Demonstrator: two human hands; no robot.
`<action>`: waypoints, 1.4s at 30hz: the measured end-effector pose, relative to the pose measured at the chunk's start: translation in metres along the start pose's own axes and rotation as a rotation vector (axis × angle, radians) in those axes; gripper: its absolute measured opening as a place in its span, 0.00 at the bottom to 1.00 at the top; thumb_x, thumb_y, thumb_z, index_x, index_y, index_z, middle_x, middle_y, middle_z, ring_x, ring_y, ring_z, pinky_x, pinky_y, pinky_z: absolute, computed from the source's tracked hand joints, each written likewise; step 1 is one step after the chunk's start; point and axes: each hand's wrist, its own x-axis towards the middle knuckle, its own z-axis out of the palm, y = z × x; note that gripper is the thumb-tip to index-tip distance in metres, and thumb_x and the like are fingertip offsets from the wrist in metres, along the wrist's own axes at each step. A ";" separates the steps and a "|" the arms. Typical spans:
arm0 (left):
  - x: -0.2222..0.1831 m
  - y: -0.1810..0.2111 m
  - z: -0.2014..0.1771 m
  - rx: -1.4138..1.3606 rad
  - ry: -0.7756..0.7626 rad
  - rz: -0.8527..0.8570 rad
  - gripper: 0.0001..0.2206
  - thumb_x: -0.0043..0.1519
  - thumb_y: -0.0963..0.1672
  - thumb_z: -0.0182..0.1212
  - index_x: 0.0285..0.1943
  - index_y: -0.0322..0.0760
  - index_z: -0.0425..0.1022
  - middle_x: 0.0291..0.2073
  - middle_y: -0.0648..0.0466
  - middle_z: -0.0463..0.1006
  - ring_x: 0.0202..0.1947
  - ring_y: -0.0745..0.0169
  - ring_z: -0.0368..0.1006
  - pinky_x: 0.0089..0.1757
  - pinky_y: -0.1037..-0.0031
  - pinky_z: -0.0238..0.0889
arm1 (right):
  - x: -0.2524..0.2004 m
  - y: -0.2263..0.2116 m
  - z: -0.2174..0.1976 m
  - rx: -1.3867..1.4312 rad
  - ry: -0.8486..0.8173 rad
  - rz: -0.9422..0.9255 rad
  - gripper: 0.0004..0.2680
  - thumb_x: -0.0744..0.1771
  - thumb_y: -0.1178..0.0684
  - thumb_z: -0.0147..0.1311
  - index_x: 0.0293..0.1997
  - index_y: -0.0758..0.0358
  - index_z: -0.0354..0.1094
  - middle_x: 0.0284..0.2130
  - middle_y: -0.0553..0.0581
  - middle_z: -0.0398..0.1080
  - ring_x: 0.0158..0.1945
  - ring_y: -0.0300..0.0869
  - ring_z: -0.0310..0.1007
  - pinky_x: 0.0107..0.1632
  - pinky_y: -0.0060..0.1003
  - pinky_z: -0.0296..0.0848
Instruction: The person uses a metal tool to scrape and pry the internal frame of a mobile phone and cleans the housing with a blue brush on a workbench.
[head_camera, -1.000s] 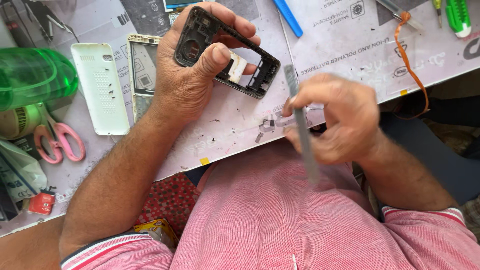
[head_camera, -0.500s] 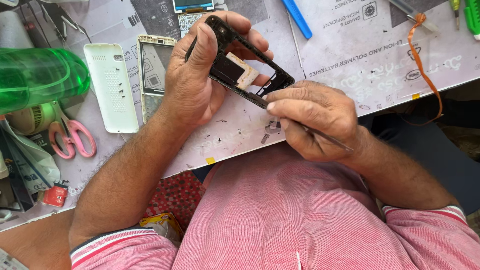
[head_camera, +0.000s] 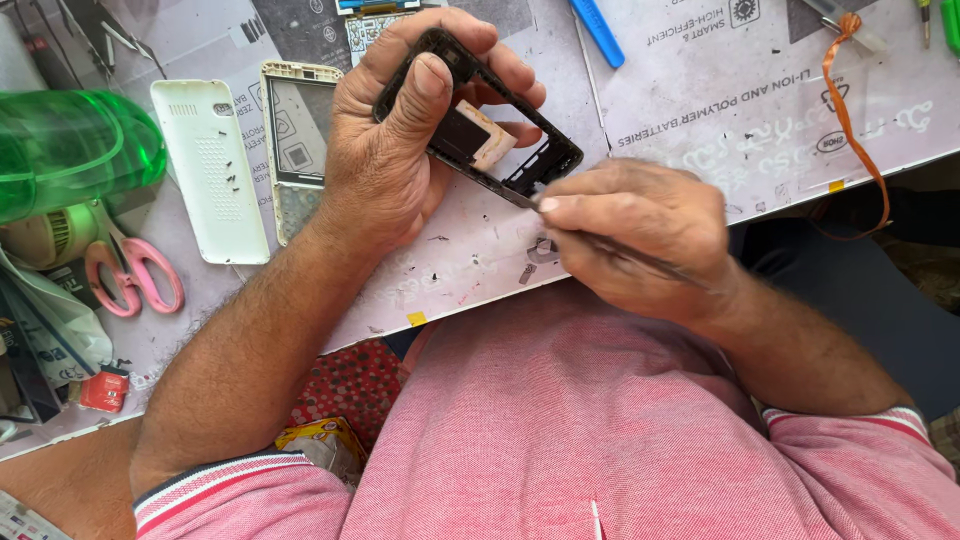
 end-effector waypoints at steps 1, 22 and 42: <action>0.000 0.000 0.000 -0.001 0.007 -0.003 0.15 0.78 0.49 0.56 0.64 0.35 0.70 0.51 0.42 0.78 0.55 0.49 0.78 0.52 0.56 0.80 | 0.001 0.001 0.002 -0.008 -0.002 -0.007 0.09 0.66 0.69 0.64 0.47 0.69 0.70 0.40 0.64 0.76 0.41 0.49 0.81 0.42 0.37 0.80; -0.001 -0.001 0.003 0.005 0.064 -0.028 0.16 0.78 0.49 0.56 0.63 0.32 0.69 0.50 0.43 0.78 0.54 0.49 0.80 0.49 0.57 0.81 | 0.007 0.007 0.004 -0.004 -0.083 0.021 0.09 0.65 0.69 0.63 0.45 0.67 0.71 0.39 0.61 0.77 0.42 0.46 0.81 0.39 0.34 0.79; 0.002 -0.005 0.002 0.071 0.063 -0.011 0.17 0.77 0.50 0.57 0.62 0.31 0.70 0.48 0.44 0.79 0.52 0.51 0.81 0.51 0.60 0.81 | 0.011 0.007 0.008 0.075 -0.045 0.094 0.08 0.65 0.69 0.62 0.45 0.68 0.71 0.41 0.62 0.78 0.41 0.46 0.83 0.41 0.33 0.80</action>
